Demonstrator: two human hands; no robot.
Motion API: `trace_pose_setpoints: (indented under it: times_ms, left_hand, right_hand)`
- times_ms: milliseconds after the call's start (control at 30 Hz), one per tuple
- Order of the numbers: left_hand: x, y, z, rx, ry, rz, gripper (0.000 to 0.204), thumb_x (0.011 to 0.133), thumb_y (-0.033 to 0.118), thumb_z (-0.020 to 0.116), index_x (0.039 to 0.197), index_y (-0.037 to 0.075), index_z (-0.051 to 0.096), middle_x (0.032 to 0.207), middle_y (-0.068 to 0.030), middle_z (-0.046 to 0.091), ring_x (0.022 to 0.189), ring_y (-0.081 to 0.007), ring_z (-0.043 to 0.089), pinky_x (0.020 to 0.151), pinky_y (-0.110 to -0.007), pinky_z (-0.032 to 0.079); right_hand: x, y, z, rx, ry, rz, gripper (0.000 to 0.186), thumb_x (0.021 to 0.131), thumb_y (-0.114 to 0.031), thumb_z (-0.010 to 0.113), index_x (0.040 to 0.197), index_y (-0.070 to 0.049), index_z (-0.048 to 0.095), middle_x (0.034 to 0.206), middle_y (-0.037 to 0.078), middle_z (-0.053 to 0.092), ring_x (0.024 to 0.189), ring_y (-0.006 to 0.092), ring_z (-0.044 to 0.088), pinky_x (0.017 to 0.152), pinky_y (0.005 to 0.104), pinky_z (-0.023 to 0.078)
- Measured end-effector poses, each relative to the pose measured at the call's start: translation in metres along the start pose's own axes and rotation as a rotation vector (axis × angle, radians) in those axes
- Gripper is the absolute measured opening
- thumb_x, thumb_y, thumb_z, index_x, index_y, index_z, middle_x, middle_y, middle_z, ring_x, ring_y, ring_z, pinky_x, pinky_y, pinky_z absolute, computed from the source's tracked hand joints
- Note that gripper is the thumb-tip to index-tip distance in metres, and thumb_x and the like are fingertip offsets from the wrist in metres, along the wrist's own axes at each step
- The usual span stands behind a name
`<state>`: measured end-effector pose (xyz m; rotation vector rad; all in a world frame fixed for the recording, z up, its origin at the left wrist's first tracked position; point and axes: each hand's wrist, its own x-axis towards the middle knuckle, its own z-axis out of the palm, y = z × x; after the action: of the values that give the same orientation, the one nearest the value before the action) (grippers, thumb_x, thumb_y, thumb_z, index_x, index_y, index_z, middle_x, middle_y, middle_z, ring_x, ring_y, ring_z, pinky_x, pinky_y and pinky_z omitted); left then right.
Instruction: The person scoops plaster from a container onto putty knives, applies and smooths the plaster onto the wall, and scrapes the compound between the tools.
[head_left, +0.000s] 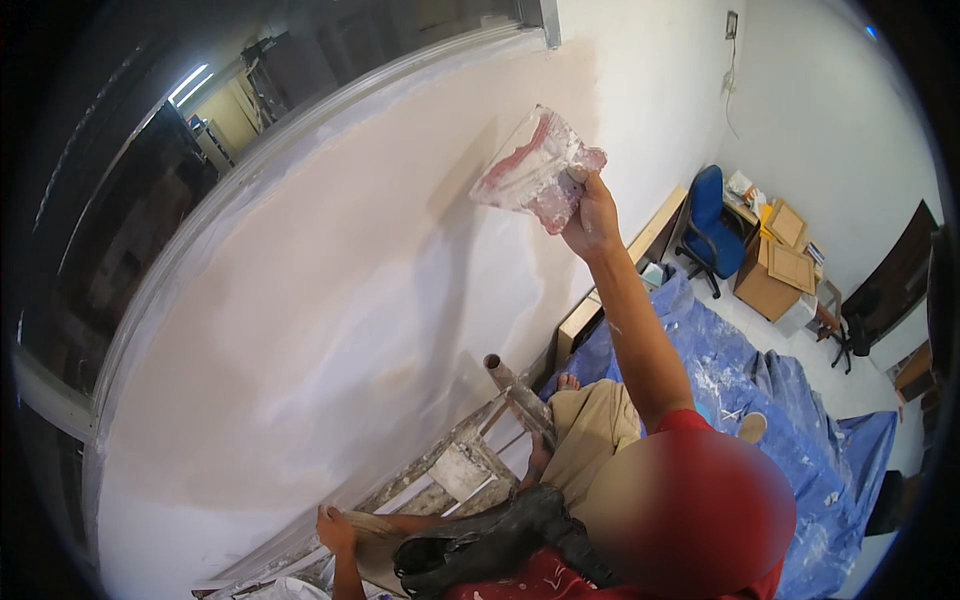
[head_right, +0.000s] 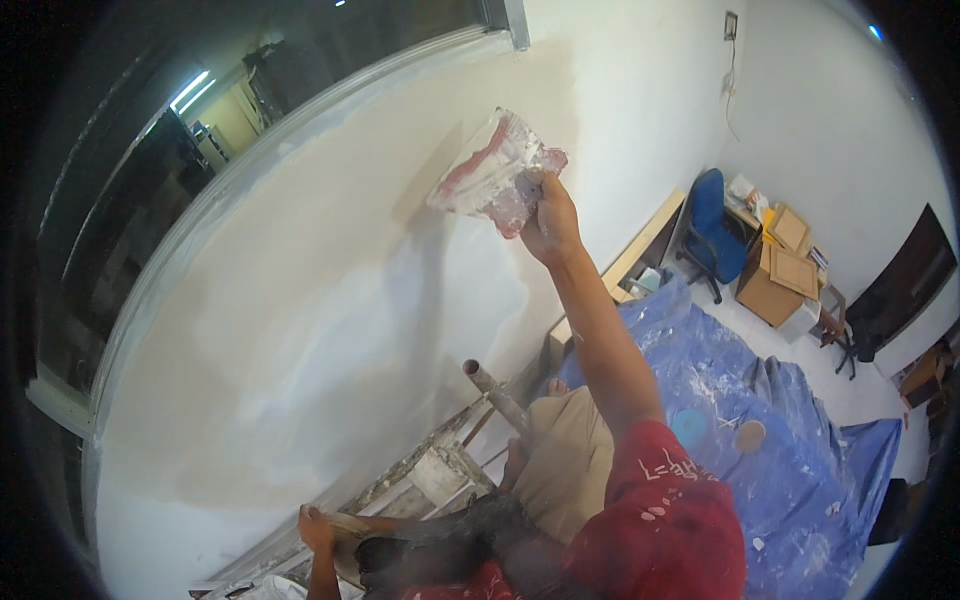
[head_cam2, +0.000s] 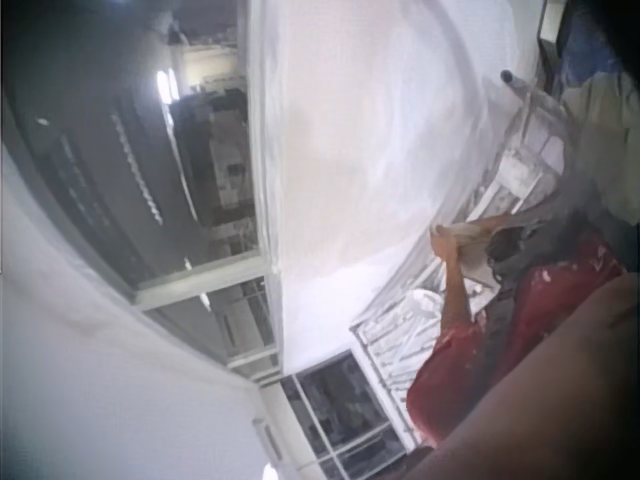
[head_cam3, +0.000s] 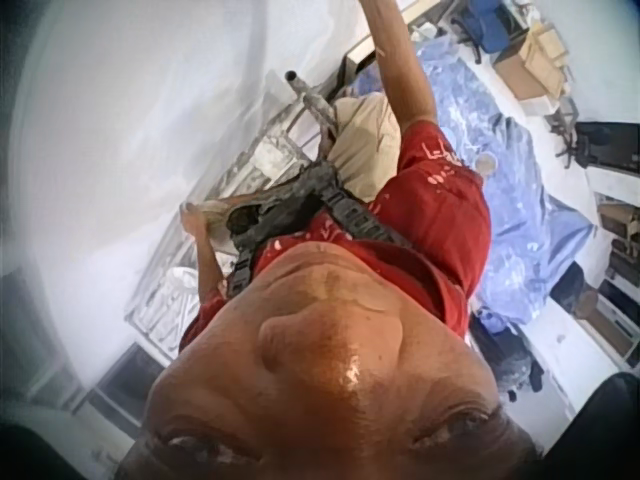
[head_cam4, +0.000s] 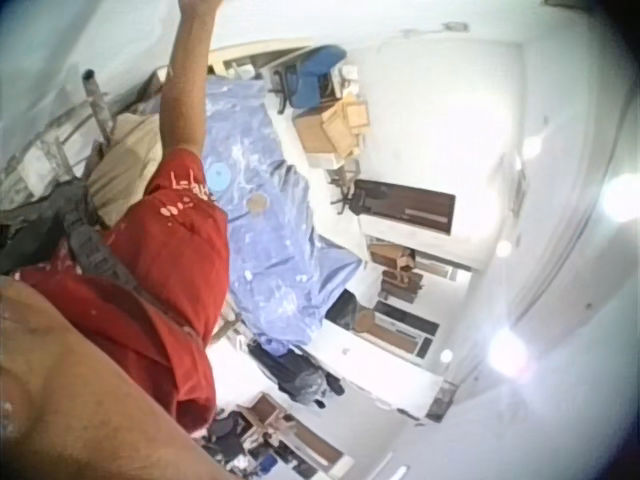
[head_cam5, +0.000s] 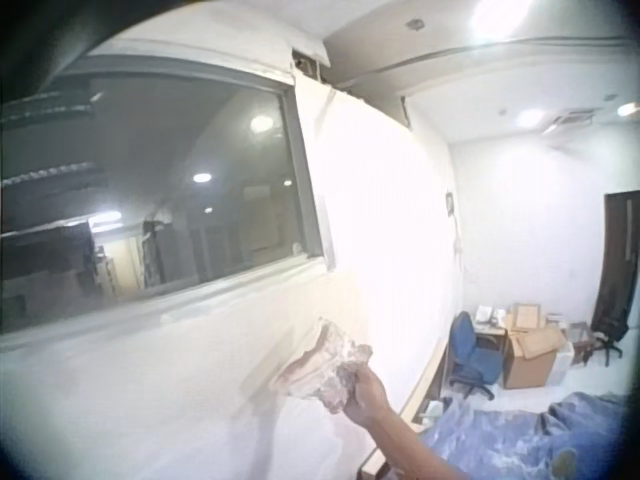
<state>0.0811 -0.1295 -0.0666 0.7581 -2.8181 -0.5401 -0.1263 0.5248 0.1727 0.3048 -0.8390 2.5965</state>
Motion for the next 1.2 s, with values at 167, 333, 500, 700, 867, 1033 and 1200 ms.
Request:
trace_pose_setpoints:
  times_ms: [167, 333, 500, 700, 867, 1033, 1200]
  left_hand:
    - [-0.011, 0.022, -0.005, 0.044, 0.073, -0.001, 0.034, 0.093, 0.028, 0.046, 0.101, 0.001, 0.065, 0.096, -0.0255, 0.068, 0.093, -0.0474, 0.063, 0.082, -0.055, 0.047]
    - [-0.007, 0.022, -0.005, 0.027, 0.131, 0.031, 0.032, 0.093, 0.028, 0.045, 0.097, 0.002, 0.064, 0.091, -0.0255, 0.067, 0.088, -0.0482, 0.063, 0.079, -0.056, 0.047]
    - [-0.011, 0.02, 0.0, 0.025, 0.175, 0.046, 0.03, 0.093, 0.027, 0.045, 0.094, 0.003, 0.062, 0.089, -0.0237, 0.067, 0.087, -0.0476, 0.063, 0.076, -0.055, 0.046]
    - [-0.011, 0.024, -0.005, 0.007, 0.098, 0.022, 0.03, 0.093, 0.026, 0.043, 0.091, 0.003, 0.062, 0.087, -0.0233, 0.067, 0.084, -0.0475, 0.062, 0.075, -0.055, 0.046]
    - [-0.002, -0.004, 0.003, 0.036, 0.097, 0.062, 0.03, 0.093, 0.024, 0.045, 0.101, 0.001, 0.063, 0.093, -0.0244, 0.068, 0.088, -0.0456, 0.064, 0.081, -0.053, 0.047]
    - [-0.006, 0.01, -0.007, -0.108, -0.003, 0.028, 0.031, 0.093, 0.023, 0.046, 0.104, 0.001, 0.065, 0.093, -0.0248, 0.069, 0.087, -0.0456, 0.065, 0.081, -0.051, 0.048]
    - [-0.008, 0.028, -0.013, 0.018, -0.049, 0.008, 0.037, 0.093, 0.026, 0.046, 0.108, -0.003, 0.064, 0.101, -0.0269, 0.069, 0.095, -0.0456, 0.065, 0.086, -0.052, 0.048]
  right_hand:
    - [0.018, -0.034, -0.021, -0.405, 0.078, -0.255, 0.028, 0.098, -0.02, 0.052, 0.118, 0.0, 0.056, 0.107, 0.007, 0.063, 0.095, 0.0183, 0.062, 0.087, 0.0339, 0.051]
    - [0.067, -0.043, -0.023, -1.315, 0.056, -0.979, 0.045, 0.09, 0.004, 0.053, 0.135, -0.005, 0.052, 0.124, 0.013, 0.063, 0.117, 0.0283, 0.06, 0.099, 0.0392, 0.048]
    - [0.111, -0.019, -0.028, -1.752, -0.148, -1.23, 0.073, 0.082, 0.01, 0.053, 0.149, -0.019, 0.045, 0.154, 0.012, 0.041, 0.144, 0.0347, 0.034, 0.117, 0.0541, 0.026]
    - [0.125, 0.026, -0.031, -1.709, -0.164, -1.149, 0.066, 0.082, 0.006, 0.057, 0.145, -0.012, 0.047, 0.152, 0.014, 0.042, 0.142, 0.0376, 0.036, 0.115, 0.0496, 0.031]
    - [0.054, 0.046, -0.101, -1.864, -0.328, -0.913, 0.064, 0.08, 0.004, 0.059, 0.141, -0.012, 0.052, 0.142, 0.014, 0.053, 0.135, 0.0354, 0.045, 0.113, 0.0502, 0.032]
    - [0.057, -0.013, -0.09, -1.728, -0.054, -0.745, 0.058, 0.08, 0.004, 0.055, 0.136, -0.013, 0.058, 0.136, 0.015, 0.059, 0.123, 0.0362, 0.056, 0.105, 0.0434, 0.045]
    - [0.129, -0.079, -0.025, -1.376, 0.307, -0.679, 0.046, 0.083, -0.008, 0.048, 0.126, -0.01, 0.066, 0.115, 0.024, 0.067, 0.108, 0.0367, 0.066, 0.094, 0.0384, 0.05]
